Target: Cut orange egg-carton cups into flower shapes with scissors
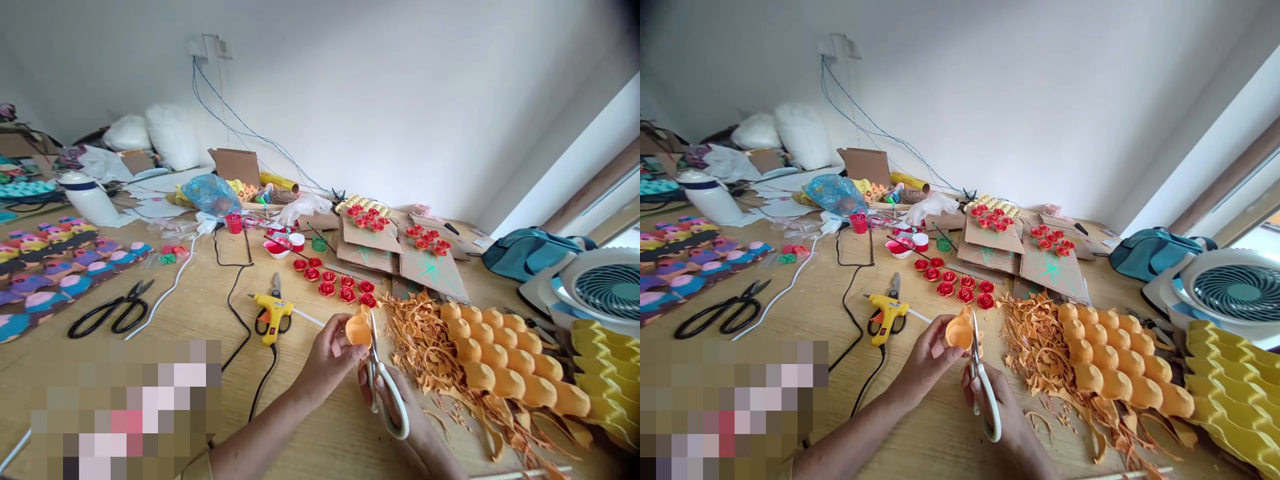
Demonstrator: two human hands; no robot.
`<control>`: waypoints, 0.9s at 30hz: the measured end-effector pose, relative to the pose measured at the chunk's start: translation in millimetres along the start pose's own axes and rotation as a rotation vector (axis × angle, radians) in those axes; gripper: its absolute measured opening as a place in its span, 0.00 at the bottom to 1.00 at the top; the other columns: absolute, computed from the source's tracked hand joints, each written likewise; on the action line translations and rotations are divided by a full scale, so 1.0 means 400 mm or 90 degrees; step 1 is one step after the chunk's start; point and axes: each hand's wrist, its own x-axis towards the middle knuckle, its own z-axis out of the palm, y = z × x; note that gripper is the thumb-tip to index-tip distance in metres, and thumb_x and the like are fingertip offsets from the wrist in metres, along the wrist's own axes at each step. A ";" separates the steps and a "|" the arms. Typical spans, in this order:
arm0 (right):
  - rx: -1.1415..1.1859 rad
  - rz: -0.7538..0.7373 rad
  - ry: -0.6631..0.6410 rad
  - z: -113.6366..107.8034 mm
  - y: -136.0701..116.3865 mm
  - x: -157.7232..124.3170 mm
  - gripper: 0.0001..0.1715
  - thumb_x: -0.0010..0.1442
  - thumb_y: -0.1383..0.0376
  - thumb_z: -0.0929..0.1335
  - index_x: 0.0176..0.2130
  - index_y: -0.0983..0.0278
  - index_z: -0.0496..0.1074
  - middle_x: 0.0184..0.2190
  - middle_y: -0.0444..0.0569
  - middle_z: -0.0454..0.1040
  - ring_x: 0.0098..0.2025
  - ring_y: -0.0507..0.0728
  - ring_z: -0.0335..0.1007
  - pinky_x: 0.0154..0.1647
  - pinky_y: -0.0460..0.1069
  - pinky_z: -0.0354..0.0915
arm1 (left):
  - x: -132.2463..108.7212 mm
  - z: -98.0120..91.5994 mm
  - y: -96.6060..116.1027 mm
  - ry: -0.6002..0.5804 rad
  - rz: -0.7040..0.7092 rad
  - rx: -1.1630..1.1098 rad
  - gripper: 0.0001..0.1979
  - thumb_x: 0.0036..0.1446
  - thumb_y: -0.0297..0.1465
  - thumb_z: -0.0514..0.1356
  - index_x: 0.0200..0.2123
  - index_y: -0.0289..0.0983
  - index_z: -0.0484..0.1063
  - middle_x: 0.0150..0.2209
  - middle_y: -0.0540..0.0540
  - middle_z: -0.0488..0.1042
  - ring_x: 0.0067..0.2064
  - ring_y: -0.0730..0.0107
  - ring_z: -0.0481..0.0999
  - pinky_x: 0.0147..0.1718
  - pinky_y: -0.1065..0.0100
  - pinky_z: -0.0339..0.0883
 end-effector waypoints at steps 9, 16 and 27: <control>-0.032 -0.018 0.090 -0.033 -0.034 0.000 0.32 0.64 0.40 0.58 0.33 0.64 0.68 0.22 0.44 0.65 0.27 0.53 0.58 0.31 0.49 0.56 | 0.064 0.044 -0.022 -0.009 -0.038 -0.127 0.24 0.47 0.38 0.71 0.45 0.38 0.69 0.39 0.49 0.74 0.34 0.73 0.74 0.42 0.66 0.70; -0.079 0.064 0.054 -0.046 -0.036 0.013 0.33 0.64 0.38 0.57 0.33 0.64 0.67 0.22 0.43 0.65 0.26 0.52 0.57 0.30 0.48 0.55 | 0.070 0.011 -0.057 -0.024 -0.025 -0.182 0.19 0.51 0.36 0.70 0.44 0.36 0.71 0.38 0.48 0.74 0.35 0.75 0.75 0.42 0.69 0.71; -0.246 0.077 0.025 -0.079 -0.024 0.012 0.31 0.63 0.39 0.57 0.34 0.63 0.64 0.28 0.44 0.66 0.31 0.55 0.61 0.34 0.49 0.58 | 0.056 0.002 -0.045 0.000 0.004 -0.113 0.21 0.49 0.38 0.71 0.43 0.36 0.70 0.38 0.48 0.73 0.35 0.74 0.73 0.42 0.67 0.71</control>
